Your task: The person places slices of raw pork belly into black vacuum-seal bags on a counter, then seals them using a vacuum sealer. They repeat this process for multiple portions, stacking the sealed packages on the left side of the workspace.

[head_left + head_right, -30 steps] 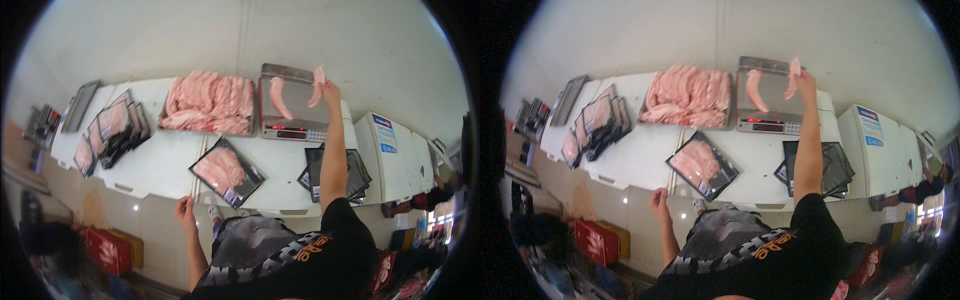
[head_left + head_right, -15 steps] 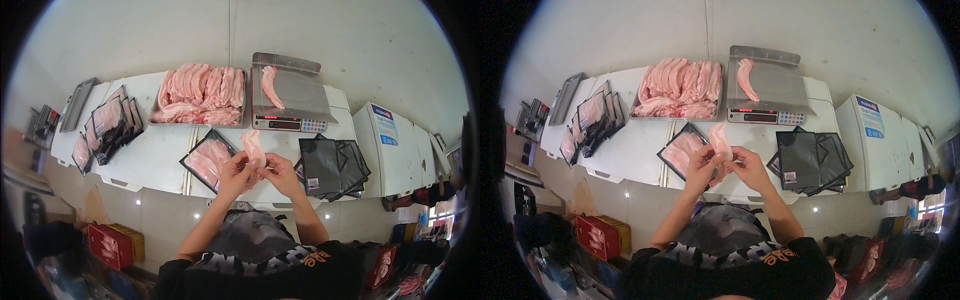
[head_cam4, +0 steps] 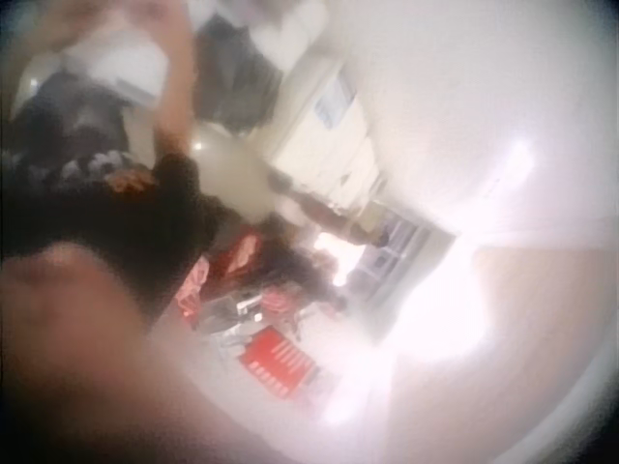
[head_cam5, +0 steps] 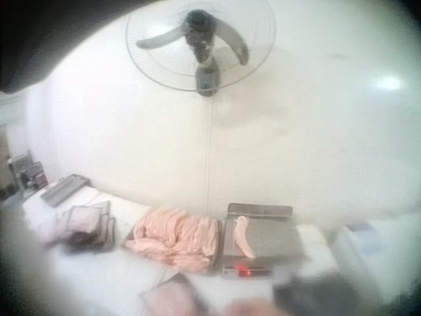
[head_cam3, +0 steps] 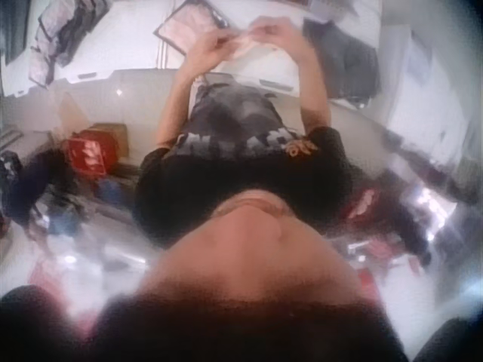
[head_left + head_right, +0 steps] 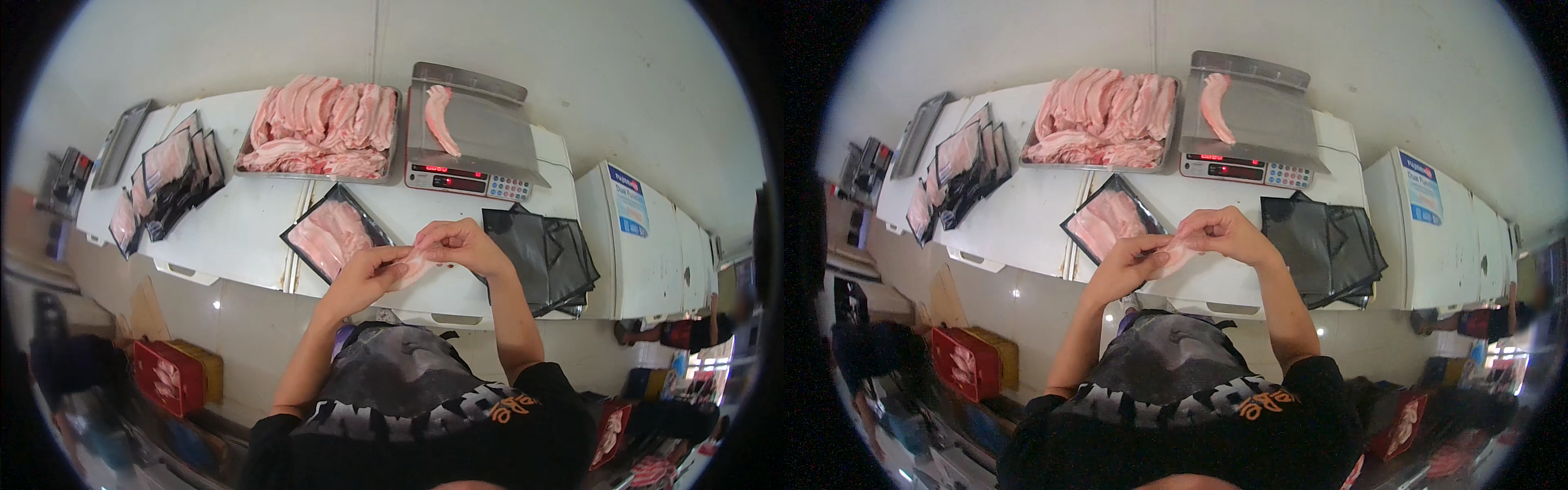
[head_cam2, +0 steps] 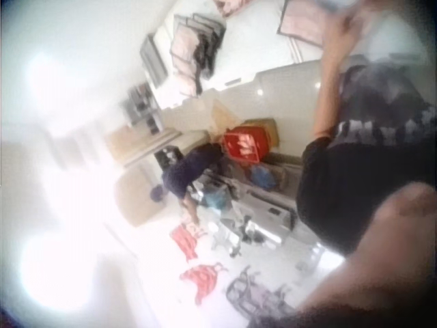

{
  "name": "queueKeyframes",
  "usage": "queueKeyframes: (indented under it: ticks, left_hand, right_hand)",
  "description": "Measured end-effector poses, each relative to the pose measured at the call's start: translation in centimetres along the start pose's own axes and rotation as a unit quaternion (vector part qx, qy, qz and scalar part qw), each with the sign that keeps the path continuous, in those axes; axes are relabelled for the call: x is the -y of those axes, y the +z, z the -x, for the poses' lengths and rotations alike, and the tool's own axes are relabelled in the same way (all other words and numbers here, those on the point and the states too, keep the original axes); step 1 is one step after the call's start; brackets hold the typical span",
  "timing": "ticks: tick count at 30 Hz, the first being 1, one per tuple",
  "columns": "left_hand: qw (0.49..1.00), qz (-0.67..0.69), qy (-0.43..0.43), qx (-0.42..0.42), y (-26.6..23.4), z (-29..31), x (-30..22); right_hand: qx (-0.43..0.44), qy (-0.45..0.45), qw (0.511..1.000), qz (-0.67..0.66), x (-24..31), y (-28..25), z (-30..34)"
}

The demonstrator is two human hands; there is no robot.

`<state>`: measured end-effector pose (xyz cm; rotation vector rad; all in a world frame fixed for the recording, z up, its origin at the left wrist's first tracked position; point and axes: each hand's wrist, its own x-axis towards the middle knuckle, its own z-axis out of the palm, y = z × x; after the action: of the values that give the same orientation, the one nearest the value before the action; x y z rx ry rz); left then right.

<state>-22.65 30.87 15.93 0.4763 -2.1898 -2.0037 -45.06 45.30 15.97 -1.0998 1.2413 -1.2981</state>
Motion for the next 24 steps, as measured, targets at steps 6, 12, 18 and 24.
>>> queueKeyframes:
  ticks: [6, 12, 18, 24]
  left_hand:
    - [0.989, -0.052, 0.042, -0.13, 0.5, 2.1, -0.7]
    - [0.915, -0.28, 0.222, -0.187, 1.5, 2.5, 2.0]
    - [0.868, -0.368, 0.232, -0.238, 2.7, 1.3, 3.3]
    - [0.886, -0.337, 0.215, -0.234, 2.9, 0.6, 3.6]
  right_hand:
    - [-0.001, 0.015, 0.999, 0.047, -0.8, 1.6, -0.8]
    - [-0.003, 0.025, 0.992, 0.123, -0.2, 2.2, -0.6]
    - [-0.028, 0.023, 0.968, 0.248, 0.6, 2.9, -0.3]
    - [-0.054, 0.014, 0.956, 0.287, 0.2, 3.0, 0.1]
